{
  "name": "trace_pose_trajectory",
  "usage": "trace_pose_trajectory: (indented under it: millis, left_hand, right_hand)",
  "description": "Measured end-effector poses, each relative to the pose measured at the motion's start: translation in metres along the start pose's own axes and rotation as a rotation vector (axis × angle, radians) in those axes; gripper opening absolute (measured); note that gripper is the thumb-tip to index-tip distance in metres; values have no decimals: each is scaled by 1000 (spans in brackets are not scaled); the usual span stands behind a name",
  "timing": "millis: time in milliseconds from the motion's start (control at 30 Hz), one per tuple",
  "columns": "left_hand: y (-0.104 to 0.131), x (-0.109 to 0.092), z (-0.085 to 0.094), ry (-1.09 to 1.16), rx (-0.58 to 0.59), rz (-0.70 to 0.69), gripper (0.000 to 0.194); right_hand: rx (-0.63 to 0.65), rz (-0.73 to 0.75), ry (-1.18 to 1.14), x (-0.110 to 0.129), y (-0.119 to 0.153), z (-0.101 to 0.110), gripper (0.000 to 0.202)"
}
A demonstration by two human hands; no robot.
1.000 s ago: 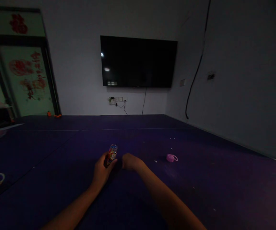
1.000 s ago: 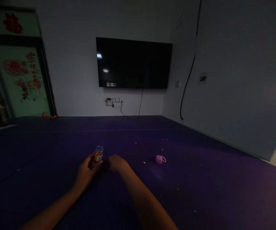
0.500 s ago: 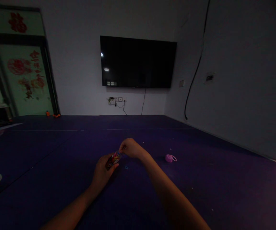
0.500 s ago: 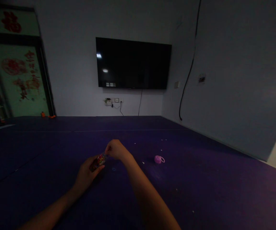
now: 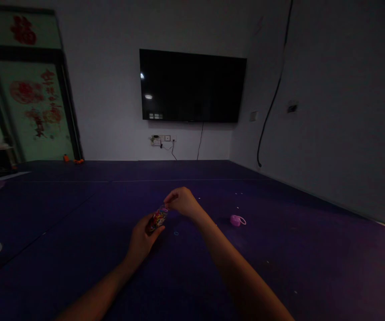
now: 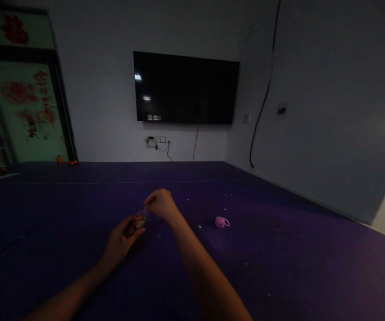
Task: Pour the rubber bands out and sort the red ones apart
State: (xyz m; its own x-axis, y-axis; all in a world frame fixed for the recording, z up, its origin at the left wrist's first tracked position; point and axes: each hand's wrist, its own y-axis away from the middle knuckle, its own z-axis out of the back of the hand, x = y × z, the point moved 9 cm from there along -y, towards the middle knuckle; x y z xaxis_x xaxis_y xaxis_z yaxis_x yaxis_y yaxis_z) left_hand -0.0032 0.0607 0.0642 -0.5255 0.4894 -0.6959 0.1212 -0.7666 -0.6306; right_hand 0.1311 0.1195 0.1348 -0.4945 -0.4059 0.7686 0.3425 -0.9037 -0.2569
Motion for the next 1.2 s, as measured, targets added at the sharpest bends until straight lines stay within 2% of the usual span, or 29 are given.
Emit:
trace_pose_trajectory:
  millis: [167, 267, 400, 467, 567, 700, 933, 1133, 1200]
  left_hand:
    - [0, -3, 1, 33, 6, 84, 38]
    - [1, -2, 1, 58, 11, 124, 40]
    - [2, 0, 2, 83, 3, 130, 45]
    - [2, 1, 5, 71, -8, 126, 47]
    - [1, 3, 6, 56, -11, 135, 51]
    - [1, 4, 4, 52, 5, 149, 55]
    - [1, 0, 3, 48, 12, 148, 49]
    - [2, -2, 4, 106, 39, 144, 50]
    - [2, -2, 7, 106, 33, 146, 50]
  right_hand:
    - [-26, -14, -121, -1, -1, 4, 18]
    - [-61, -18, 20, -2, -1, 11, 20]
    - [114, -116, 508, -19, 6, -2, 17]
    - [189, -174, 599, -32, 12, -11, 14]
    - [295, -249, 713, -48, 21, -26, 24]
    - [389, -273, 787, -57, 27, -38, 27]
    - [483, -220, 844, -58, 31, -50, 22]
    - [440, -160, 863, -45, 31, -73, 28]
    - [421, -138, 848, -38, 30, -74, 26]
